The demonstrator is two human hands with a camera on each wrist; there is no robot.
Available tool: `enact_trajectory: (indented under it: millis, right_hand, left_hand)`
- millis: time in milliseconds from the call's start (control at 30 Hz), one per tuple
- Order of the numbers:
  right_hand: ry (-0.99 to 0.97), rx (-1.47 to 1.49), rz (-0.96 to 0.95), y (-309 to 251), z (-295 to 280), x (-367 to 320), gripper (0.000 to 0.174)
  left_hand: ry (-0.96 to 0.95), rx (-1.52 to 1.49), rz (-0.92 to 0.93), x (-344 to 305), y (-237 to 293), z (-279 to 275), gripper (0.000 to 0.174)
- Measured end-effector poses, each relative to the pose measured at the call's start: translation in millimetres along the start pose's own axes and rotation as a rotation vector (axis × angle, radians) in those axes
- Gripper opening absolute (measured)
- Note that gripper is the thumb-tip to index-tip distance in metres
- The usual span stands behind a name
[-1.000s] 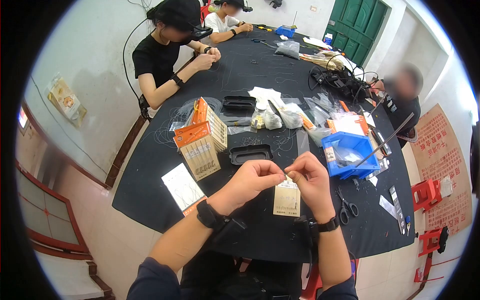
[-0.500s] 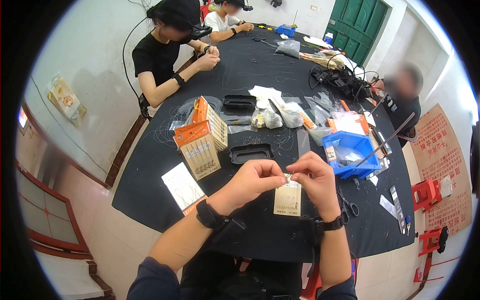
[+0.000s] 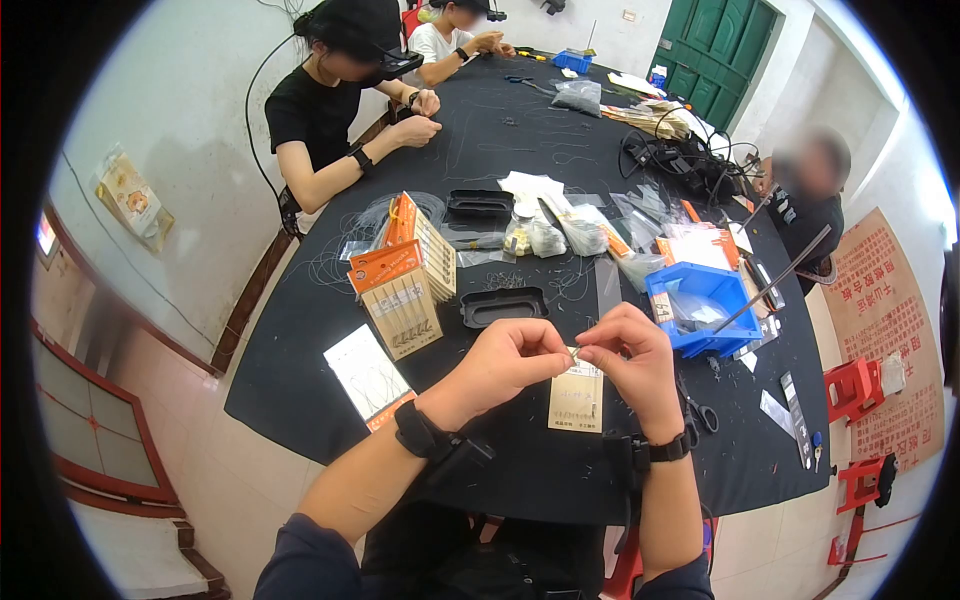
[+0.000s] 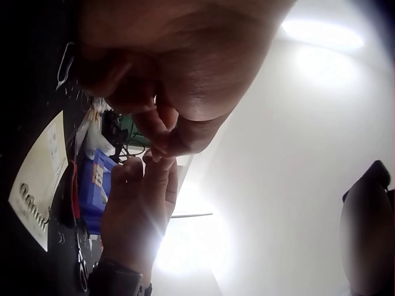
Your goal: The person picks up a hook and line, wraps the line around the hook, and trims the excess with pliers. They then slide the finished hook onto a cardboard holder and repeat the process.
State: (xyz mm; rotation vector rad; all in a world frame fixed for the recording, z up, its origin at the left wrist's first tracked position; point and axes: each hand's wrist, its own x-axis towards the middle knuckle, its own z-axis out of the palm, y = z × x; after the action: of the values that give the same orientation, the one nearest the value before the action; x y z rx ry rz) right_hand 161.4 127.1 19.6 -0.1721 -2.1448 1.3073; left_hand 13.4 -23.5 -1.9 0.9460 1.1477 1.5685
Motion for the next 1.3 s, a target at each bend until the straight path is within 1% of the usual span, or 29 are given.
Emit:
enact_trajectory:
  millis: [267,567,667,733,867,967,1067,1200,1300]
  right_hand:
    - [0.003,-0.022,0.004,-2.5,0.1,-0.2,0.013]
    - [0.018,-0.117,-0.068,-5.1,2.2,-0.2,0.01]
    - [0.024,-0.118,-0.053,-6.2,6.9,-0.8,0.009]
    - [0.008,-0.104,-0.04,-4.5,9.4,-1.0,0.009]
    - [-0.034,-0.048,-0.005,-3.0,13.3,-1.6,0.009]
    - [-0.059,0.062,-0.005,-3.7,11.7,-2.7,0.009]
    - [0.049,0.12,-0.004,-1.6,5.9,-1.6,0.01]
    - [0.012,-0.005,-0.019,-6.9,-5.5,0.1,0.018]
    - [-0.053,-0.084,-0.026,-7.7,-5.9,0.2,0.017]
  left_hand:
    - [0.015,0.032,0.012,0.3,-0.8,-0.1,0.006]
    - [0.032,0.072,0.011,0.5,-1.3,0.6,0.006]
    - [0.042,0.078,0.005,0.7,-2.0,0.9,0.007]
    - [0.054,0.102,-0.012,0.6,-1.3,1.0,0.007]
    - [0.057,0.118,0.013,1.2,-4.1,0.7,0.007]
    - [0.066,0.128,0.012,1.3,-3.0,1.0,0.006]
    - [0.067,0.101,0.009,1.0,-0.8,1.1,0.006]
    - [0.049,0.052,-0.016,0.3,2.0,1.4,0.005]
    - [0.036,0.013,-0.019,0.1,1.6,1.0,0.005]
